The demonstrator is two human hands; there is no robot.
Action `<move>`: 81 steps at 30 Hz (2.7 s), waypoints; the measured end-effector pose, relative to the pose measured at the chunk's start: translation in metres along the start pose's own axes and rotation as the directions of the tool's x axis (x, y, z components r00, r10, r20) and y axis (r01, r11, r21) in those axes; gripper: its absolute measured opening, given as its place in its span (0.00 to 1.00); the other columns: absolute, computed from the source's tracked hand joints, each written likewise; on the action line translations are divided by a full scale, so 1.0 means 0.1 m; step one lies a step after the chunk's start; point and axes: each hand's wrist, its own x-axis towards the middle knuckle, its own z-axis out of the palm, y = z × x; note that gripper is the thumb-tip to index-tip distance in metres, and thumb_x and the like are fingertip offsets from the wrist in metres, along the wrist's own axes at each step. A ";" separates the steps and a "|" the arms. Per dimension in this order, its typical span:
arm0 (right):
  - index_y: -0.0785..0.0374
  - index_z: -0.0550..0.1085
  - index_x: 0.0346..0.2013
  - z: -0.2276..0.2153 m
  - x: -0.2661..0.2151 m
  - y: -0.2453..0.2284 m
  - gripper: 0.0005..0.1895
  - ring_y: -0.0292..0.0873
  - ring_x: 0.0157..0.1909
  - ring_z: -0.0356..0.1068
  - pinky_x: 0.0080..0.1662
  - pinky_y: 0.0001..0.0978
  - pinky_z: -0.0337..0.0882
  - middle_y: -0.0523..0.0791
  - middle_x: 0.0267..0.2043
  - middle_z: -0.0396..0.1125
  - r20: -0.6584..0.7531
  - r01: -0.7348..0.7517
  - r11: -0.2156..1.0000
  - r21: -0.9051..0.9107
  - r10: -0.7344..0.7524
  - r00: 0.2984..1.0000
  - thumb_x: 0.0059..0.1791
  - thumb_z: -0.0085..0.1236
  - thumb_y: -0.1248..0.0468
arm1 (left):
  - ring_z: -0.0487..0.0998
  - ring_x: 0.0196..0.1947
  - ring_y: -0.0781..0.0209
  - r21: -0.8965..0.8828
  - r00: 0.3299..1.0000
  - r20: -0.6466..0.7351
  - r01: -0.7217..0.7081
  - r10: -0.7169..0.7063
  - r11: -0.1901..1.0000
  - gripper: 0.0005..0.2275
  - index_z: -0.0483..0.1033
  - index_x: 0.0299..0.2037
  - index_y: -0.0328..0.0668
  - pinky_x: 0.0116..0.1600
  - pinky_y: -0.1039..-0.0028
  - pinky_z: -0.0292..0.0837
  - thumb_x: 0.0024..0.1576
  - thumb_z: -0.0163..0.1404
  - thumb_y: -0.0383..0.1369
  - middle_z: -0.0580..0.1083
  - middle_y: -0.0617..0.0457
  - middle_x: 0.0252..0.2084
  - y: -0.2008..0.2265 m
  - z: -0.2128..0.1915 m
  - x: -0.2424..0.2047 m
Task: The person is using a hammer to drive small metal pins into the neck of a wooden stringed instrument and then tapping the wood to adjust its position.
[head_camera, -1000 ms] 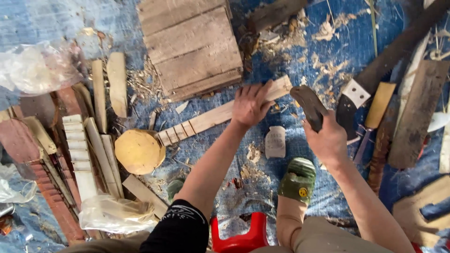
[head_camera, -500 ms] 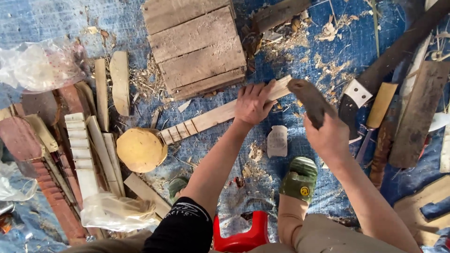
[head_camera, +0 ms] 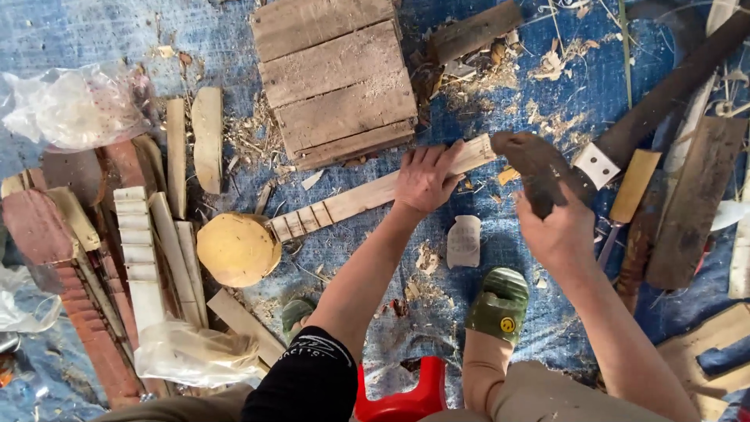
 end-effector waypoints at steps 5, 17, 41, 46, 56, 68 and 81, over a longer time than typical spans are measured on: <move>0.72 0.76 0.51 0.49 -0.01 0.44 0.21 0.68 0.35 0.76 0.33 0.54 0.76 0.62 0.30 0.73 0.035 0.010 0.993 -0.114 -0.006 0.999 0.53 0.65 0.57 | 0.76 0.52 0.56 0.037 1.000 0.001 -0.026 0.026 0.999 0.33 0.63 0.70 0.63 0.61 0.56 0.70 0.54 0.59 0.51 0.72 0.57 0.49 -0.02 0.03 -0.02; 0.64 0.76 0.47 0.17 -0.03 0.19 0.09 0.50 0.28 0.74 0.29 0.35 0.71 0.51 0.32 0.73 -0.032 0.380 0.876 -0.297 -0.407 0.913 0.55 0.62 0.64 | 0.76 0.50 0.55 0.007 1.000 -0.009 -0.028 0.028 1.000 0.32 0.62 0.71 0.63 0.59 0.57 0.70 0.55 0.58 0.50 0.72 0.57 0.49 -0.02 -0.01 0.02; 0.59 0.69 0.61 0.23 -0.34 0.65 0.24 0.68 0.42 0.75 0.39 0.60 0.77 0.59 0.40 0.74 0.061 -0.371 0.929 -0.012 0.371 0.927 0.55 0.64 0.53 | 0.77 0.53 0.55 0.020 1.000 0.022 -0.018 0.017 1.000 0.33 0.65 0.70 0.63 0.62 0.54 0.70 0.54 0.59 0.52 0.73 0.57 0.52 -0.02 0.03 -0.01; 0.60 0.73 0.57 0.53 -0.71 1.25 0.24 0.63 0.36 0.77 0.35 0.53 0.79 0.54 0.36 0.75 0.025 -0.256 0.956 -0.145 0.262 0.965 0.53 0.67 0.51 | 0.72 0.64 0.53 0.028 0.988 0.152 0.037 -0.041 0.999 0.41 0.59 0.74 0.64 0.68 0.50 0.63 0.50 0.64 0.51 0.70 0.54 0.65 0.04 -0.40 -0.11; 0.74 0.75 0.52 0.85 -1.17 1.81 0.18 0.62 0.48 0.69 0.53 0.51 0.70 0.59 0.48 0.70 -0.011 0.362 0.900 -0.241 -0.375 0.927 0.59 0.73 0.62 | 0.82 0.35 0.60 -0.369 0.810 -0.202 0.458 -0.551 0.809 0.16 0.79 0.46 0.46 0.42 0.72 0.78 0.48 0.58 0.19 0.80 0.55 0.40 -1.16 -1.96 -1.76; 0.66 0.74 0.47 1.08 -1.13 1.71 0.23 0.61 0.46 0.68 0.51 0.51 0.70 0.55 0.45 0.68 -0.179 0.088 0.935 -0.343 -0.157 0.971 0.57 0.66 0.47 | 0.78 0.34 0.62 -0.417 0.607 -0.230 0.644 -0.760 0.641 0.06 0.80 0.44 0.42 0.42 0.71 0.74 0.59 0.52 0.29 0.80 0.55 0.36 -1.02 -1.99 -2.51; 0.56 0.75 0.44 1.29 -1.11 1.79 0.28 0.54 0.42 0.74 0.46 0.44 0.76 0.47 0.37 0.66 -0.333 0.012 0.874 -0.487 -0.198 0.922 0.53 0.61 0.35 | 0.83 0.36 0.43 -0.201 0.908 0.302 0.358 -0.289 0.912 0.10 0.78 0.51 0.48 0.41 0.57 0.80 0.67 0.46 0.37 0.76 0.47 0.44 0.25 -0.89 -0.03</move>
